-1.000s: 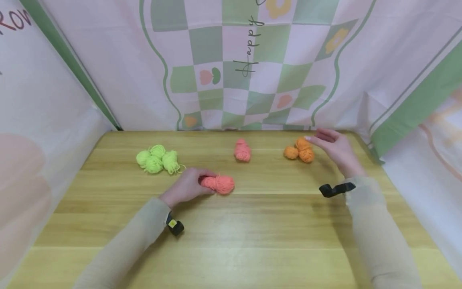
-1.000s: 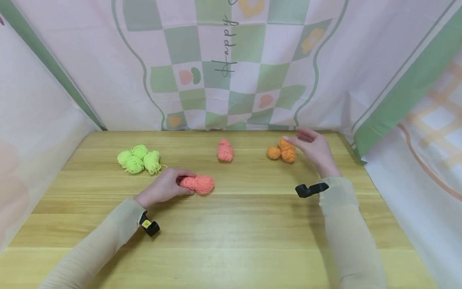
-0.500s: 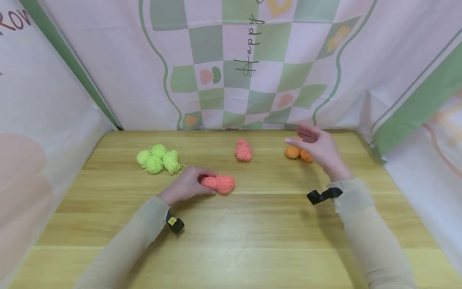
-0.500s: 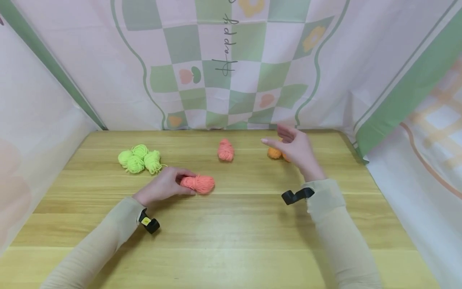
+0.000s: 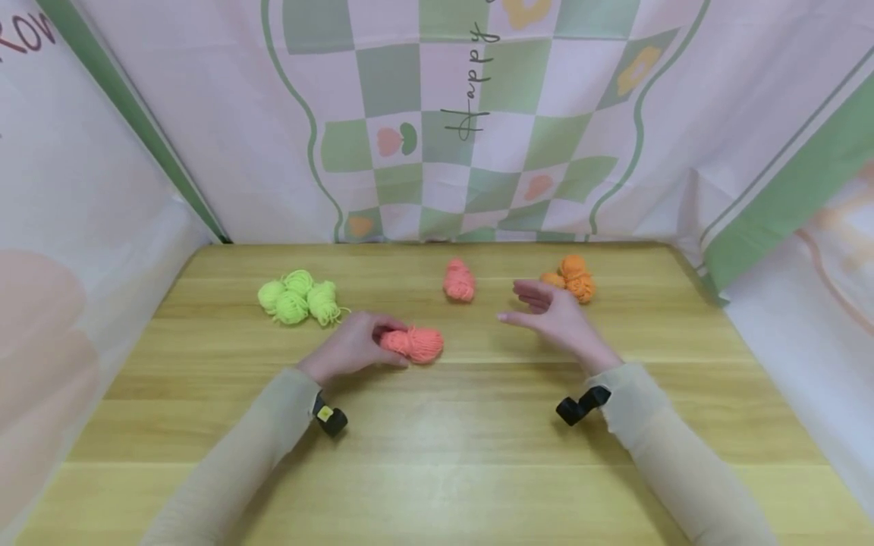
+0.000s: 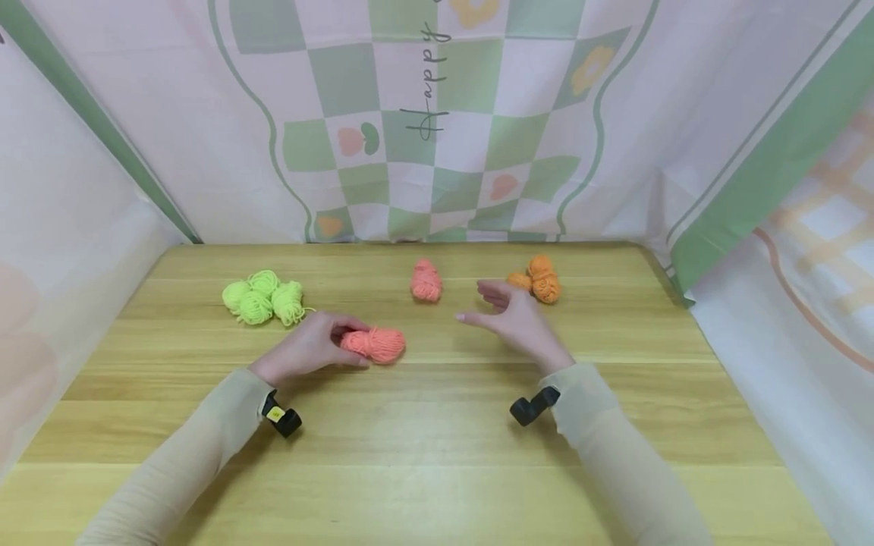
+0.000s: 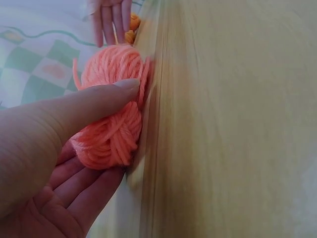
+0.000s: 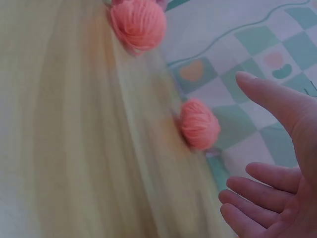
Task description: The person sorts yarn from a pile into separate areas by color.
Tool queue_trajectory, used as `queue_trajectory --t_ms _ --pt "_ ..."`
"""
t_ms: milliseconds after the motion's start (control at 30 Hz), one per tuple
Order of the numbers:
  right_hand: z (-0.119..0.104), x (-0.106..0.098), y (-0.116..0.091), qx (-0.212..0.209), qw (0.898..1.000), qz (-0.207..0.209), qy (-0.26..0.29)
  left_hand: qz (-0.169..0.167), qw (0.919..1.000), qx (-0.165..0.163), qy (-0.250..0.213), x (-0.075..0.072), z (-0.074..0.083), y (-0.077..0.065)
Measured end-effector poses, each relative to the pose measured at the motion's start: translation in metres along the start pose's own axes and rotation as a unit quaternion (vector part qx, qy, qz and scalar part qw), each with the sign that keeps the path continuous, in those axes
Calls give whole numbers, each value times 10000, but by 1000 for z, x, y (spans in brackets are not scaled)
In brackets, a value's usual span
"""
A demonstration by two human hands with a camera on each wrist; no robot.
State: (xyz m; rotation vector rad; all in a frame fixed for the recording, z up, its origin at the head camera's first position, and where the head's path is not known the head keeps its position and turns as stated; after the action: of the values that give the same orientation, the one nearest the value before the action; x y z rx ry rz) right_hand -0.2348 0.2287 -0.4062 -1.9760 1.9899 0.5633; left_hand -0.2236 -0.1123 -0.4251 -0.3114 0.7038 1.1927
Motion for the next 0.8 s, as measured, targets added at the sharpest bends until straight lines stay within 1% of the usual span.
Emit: queue_trajectory --t_ms 100,267,433,633,800 --pt "5 9 -5 -28 9999 -140 14 -2 10000 -3 10 0 0 0" --pt "7 24 -13 -33 9995 -324 29 20 10000 -73 28 0 0 1" --pt "4 34 -15 -150 9995 -264 8 33 9999 -99 -57 0 1 3" --pt "-2 45 -11 -15 9997 -247 -23 1 10000 -87 -6 0 -2 3" --pt "-7 55 1 223 9995 -142 -168 45 10000 -35 -41 1 -1 3"
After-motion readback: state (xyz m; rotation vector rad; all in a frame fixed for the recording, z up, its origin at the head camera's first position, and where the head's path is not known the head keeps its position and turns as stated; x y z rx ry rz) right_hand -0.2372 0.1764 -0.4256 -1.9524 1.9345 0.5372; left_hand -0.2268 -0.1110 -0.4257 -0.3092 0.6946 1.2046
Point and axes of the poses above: each hand's wrist, its own y-axis towards the middle knuckle, its own x-axis out of the palm, z = x × y, the point moved 3 cm from there along y, towards the middle knuckle, and after that the axes turned 13 degrees about z, right-handed, at the moved point
